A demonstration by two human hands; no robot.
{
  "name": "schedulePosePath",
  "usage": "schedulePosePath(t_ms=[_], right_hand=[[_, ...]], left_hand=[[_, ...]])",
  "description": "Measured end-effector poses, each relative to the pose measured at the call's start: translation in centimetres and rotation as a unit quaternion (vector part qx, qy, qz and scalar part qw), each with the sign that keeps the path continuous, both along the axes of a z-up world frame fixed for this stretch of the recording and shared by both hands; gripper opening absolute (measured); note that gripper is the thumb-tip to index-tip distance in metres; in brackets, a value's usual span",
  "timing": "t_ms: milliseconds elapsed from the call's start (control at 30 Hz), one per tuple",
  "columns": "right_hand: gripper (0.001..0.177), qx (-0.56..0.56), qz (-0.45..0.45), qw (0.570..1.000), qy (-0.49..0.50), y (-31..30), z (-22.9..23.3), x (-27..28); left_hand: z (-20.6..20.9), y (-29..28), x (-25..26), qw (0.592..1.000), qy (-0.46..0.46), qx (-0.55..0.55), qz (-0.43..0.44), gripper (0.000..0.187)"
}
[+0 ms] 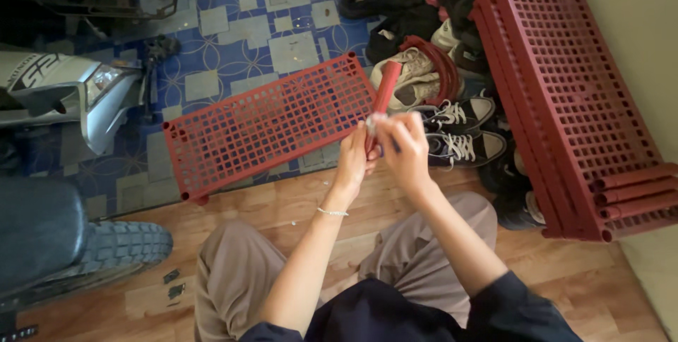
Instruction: The person sits on the floor and assembles a red plastic stool. They insert cylindrical legs into the holes of the seat panel, wipe the surface with a cloth, and then place a second seat panel on top of the first one.
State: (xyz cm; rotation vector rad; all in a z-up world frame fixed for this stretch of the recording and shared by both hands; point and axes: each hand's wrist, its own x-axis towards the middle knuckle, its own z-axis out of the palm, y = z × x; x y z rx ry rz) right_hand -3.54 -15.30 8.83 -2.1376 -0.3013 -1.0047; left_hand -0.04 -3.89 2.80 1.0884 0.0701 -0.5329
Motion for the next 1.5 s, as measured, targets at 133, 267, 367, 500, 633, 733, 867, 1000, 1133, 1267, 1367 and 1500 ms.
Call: schedulePosePath(t_ms=[133, 267, 367, 500, 633, 733, 867, 1000, 1133, 1267, 1367, 1500], right_hand=[[0.015, -0.001, -0.051, 0.997, -0.055, -2.3, 1.8, 4.5], [0.009, 0.088, -0.107, 0.989, -0.044, -4.8, 3.7, 6.8], [0.008, 0.168, -0.106, 0.980, -0.027, -4.4, 3.1, 4.8], [0.019, 0.019, -0.009, 0.998, -0.064, -1.4, 0.7, 0.4], [0.023, 0.015, 0.000, 1.000, 0.010, 0.2, 0.0, -0.3], [0.020, 0.020, -0.044, 0.999, -0.007, -0.9, 0.8, 1.8], [0.011, 0.030, -0.078, 0.996, -0.033, -2.9, 1.9, 5.2], [0.007, 0.246, -0.107, 0.962, 0.044, -2.2, 2.2, 4.3], [0.015, 0.029, -0.037, 0.999, -0.026, 1.4, 0.9, -0.4], [0.016, -0.003, -0.035, 0.998, 0.048, 3.1, -1.3, -1.2], [0.012, 0.116, -0.037, 0.987, 0.107, 1.3, -2.4, 0.3], [0.010, 0.374, 0.038, 0.909, 0.179, 0.1, -3.0, 0.6]], left_hand=[[0.3, 0.3, -0.8, 0.998, 0.015, -0.031, -0.054, 0.053], [1.0, 0.9, -1.3, 0.983, 0.023, -0.153, -0.101, 0.054], [1.1, 1.4, -0.3, 0.959, 0.099, -0.254, -0.082, 0.050], [0.2, 1.2, 1.3, 0.971, 0.081, -0.213, -0.078, 0.051], [-0.2, 0.4, 1.2, 0.985, 0.084, -0.120, -0.089, 0.059], [0.1, 1.4, 0.4, 0.957, 0.124, -0.182, -0.190, 0.052], [0.3, 3.1, -1.5, 0.922, 0.132, -0.278, -0.236, 0.051], [0.7, 3.8, -1.7, 0.895, 0.107, -0.384, -0.199, 0.049], [0.2, 3.1, -0.1, 0.968, 0.115, -0.223, 0.020, 0.044], [-1.2, 1.3, 0.8, 0.955, 0.097, -0.271, 0.066, 0.043], [-2.1, 0.5, 0.4, 0.971, 0.064, -0.207, 0.104, 0.044], [-1.7, 0.6, 1.3, 0.964, -0.035, -0.230, 0.127, 0.039]])
